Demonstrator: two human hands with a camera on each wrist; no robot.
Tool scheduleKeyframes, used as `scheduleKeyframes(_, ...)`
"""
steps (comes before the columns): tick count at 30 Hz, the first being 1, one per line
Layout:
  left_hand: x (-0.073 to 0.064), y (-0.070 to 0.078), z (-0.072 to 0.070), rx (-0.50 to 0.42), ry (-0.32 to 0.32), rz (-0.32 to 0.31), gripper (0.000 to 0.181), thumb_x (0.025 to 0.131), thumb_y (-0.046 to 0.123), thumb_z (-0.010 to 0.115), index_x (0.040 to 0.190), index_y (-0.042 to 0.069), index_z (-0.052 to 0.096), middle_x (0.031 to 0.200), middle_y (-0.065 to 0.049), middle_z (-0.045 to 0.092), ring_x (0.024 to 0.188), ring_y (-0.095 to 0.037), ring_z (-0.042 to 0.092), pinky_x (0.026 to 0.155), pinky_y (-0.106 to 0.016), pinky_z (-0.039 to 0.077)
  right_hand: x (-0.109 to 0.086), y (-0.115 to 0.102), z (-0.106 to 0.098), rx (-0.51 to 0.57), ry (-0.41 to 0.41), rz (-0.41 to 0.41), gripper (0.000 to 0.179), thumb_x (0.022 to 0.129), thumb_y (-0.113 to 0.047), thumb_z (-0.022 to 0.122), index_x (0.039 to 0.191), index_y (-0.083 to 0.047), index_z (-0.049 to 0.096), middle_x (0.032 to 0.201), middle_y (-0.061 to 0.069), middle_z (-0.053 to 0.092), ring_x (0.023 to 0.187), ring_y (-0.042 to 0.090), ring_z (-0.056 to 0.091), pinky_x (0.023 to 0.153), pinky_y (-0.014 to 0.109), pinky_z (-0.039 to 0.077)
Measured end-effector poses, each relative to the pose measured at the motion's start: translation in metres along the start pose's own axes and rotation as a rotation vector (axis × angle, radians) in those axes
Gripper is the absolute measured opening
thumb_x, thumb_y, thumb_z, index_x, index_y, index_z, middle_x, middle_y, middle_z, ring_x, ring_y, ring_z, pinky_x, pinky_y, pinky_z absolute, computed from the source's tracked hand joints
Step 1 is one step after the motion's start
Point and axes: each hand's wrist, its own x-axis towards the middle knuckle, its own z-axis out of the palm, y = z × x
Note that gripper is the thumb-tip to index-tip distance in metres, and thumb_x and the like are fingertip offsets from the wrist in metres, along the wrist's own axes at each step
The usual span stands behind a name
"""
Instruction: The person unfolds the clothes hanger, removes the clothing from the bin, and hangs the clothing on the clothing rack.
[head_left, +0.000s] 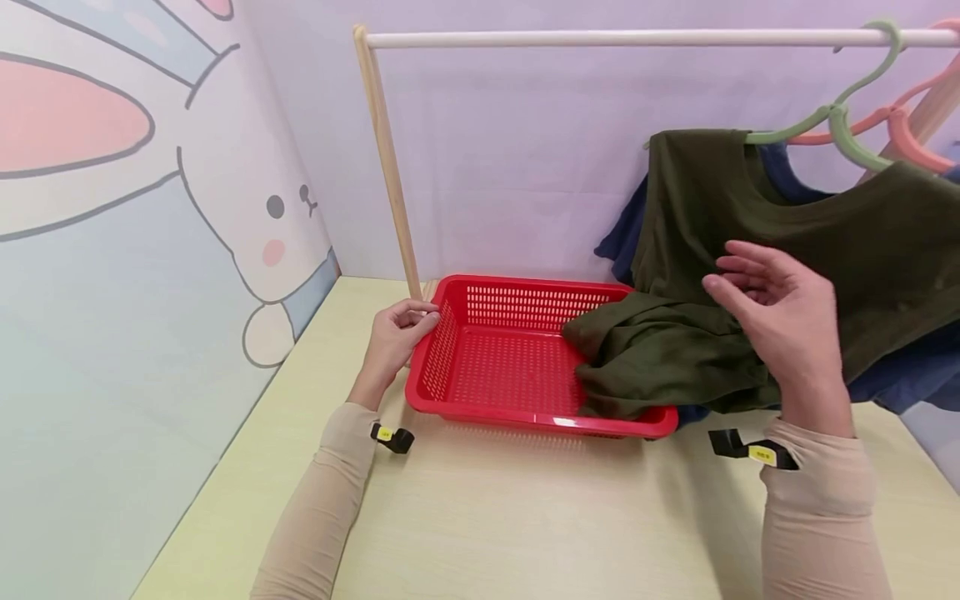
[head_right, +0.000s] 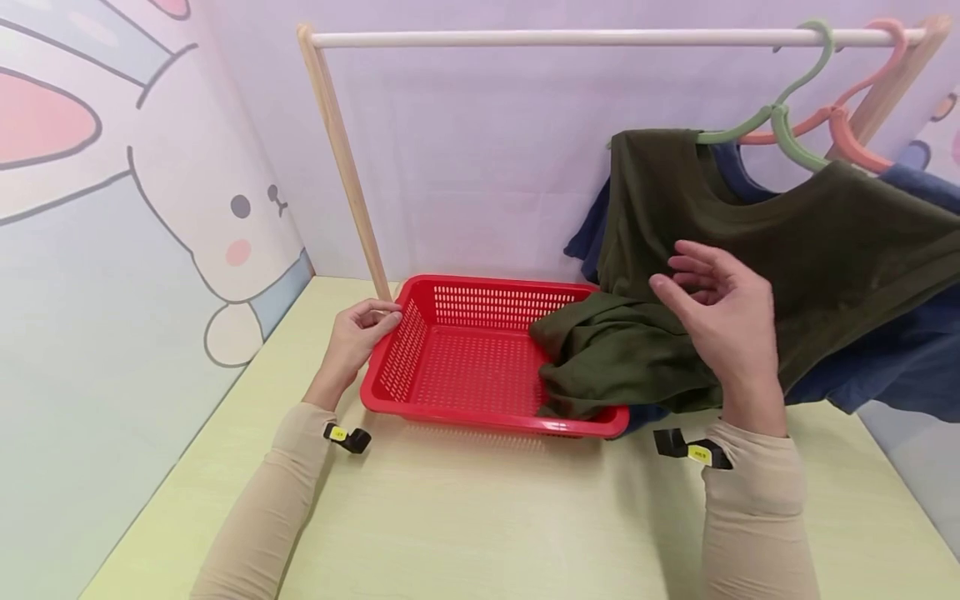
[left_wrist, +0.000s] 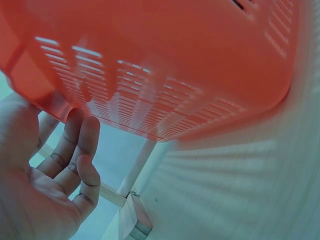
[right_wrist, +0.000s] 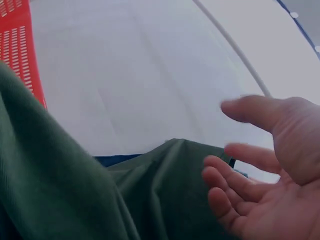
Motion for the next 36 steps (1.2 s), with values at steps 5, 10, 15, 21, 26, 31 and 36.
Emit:
scheduleKeyframes(5,0.0,0.0,-0.001,-0.001,-0.004,0.005,0.031,0.106,0.029,0.079,0.131,0.009,0.078,0.106,-0.01,0.077,0.095,-0.021,0.072,0.081,-0.026,0.065,0.004,0.016,0.0,-0.075,-0.211,-0.044,0.061,0.102,-0.02,0.084,0.158,-0.018,0.063,0.129,-0.021,0.068,0.116,0.002,0.065,0.089,0.006,0.049)
scheduleKeyframes(10,-0.001,-0.003,-0.001,0.003,0.001,0.0,0.033,0.105,0.032,0.081,0.131,0.011,0.079,0.108,-0.01,0.077,0.097,-0.022,0.072,0.082,-0.027,0.066,0.009,0.029,0.007,-0.057,-0.311,-0.044,0.063,0.101,-0.019,0.085,0.159,-0.015,0.061,0.13,-0.019,0.071,0.116,0.006,0.068,0.09,0.007,0.052)
scheduleKeyframes(15,-0.003,-0.003,0.0,0.002,0.005,-0.007,0.036,0.104,0.036,0.082,0.132,0.013,0.078,0.113,-0.013,0.077,0.1,-0.025,0.074,0.085,-0.03,0.066,0.012,0.04,0.015,-0.086,-0.392,-0.026,0.063,0.1,-0.022,0.087,0.158,-0.015,0.062,0.138,0.001,0.073,0.117,0.01,0.068,0.089,0.01,0.052)
scheduleKeyframes(21,-0.003,-0.001,0.001,0.001,0.009,-0.019,0.036,0.104,0.038,0.082,0.131,0.014,0.078,0.115,-0.015,0.077,0.103,-0.029,0.075,0.086,-0.033,0.067,0.015,0.053,0.023,-0.118,-0.506,-0.056,0.064,0.095,-0.018,0.091,0.154,-0.012,0.066,0.14,0.016,0.073,0.115,0.007,0.067,0.09,0.012,0.052)
scheduleKeyframes(26,-0.003,-0.002,0.001,0.008,0.009,-0.016,0.035,0.104,0.037,0.081,0.131,0.014,0.078,0.113,-0.013,0.077,0.101,-0.026,0.074,0.085,-0.031,0.067,0.016,0.062,0.024,-0.152,-0.572,-0.084,0.062,0.094,-0.016,0.092,0.151,-0.008,0.069,0.14,0.019,0.072,0.114,0.006,0.065,0.089,0.013,0.052)
scheduleKeyframes(31,-0.002,-0.001,0.001,0.007,0.007,-0.011,0.035,0.105,0.036,0.081,0.132,0.014,0.078,0.111,-0.012,0.077,0.099,-0.024,0.074,0.084,-0.029,0.066,0.016,0.067,0.025,-0.197,-0.599,-0.081,0.059,0.095,-0.019,0.092,0.149,-0.009,0.071,0.14,0.017,0.071,0.117,0.02,0.063,0.088,0.013,0.051)
scheduleKeyframes(36,-0.002,-0.001,0.001,-0.003,0.007,-0.014,0.034,0.105,0.035,0.081,0.131,0.014,0.078,0.11,-0.012,0.076,0.098,-0.025,0.073,0.083,-0.03,0.066,0.016,0.069,0.026,-0.25,-0.615,-0.055,0.056,0.096,-0.025,0.091,0.148,-0.012,0.073,0.135,0.014,0.072,0.114,0.026,0.063,0.086,0.016,0.05)
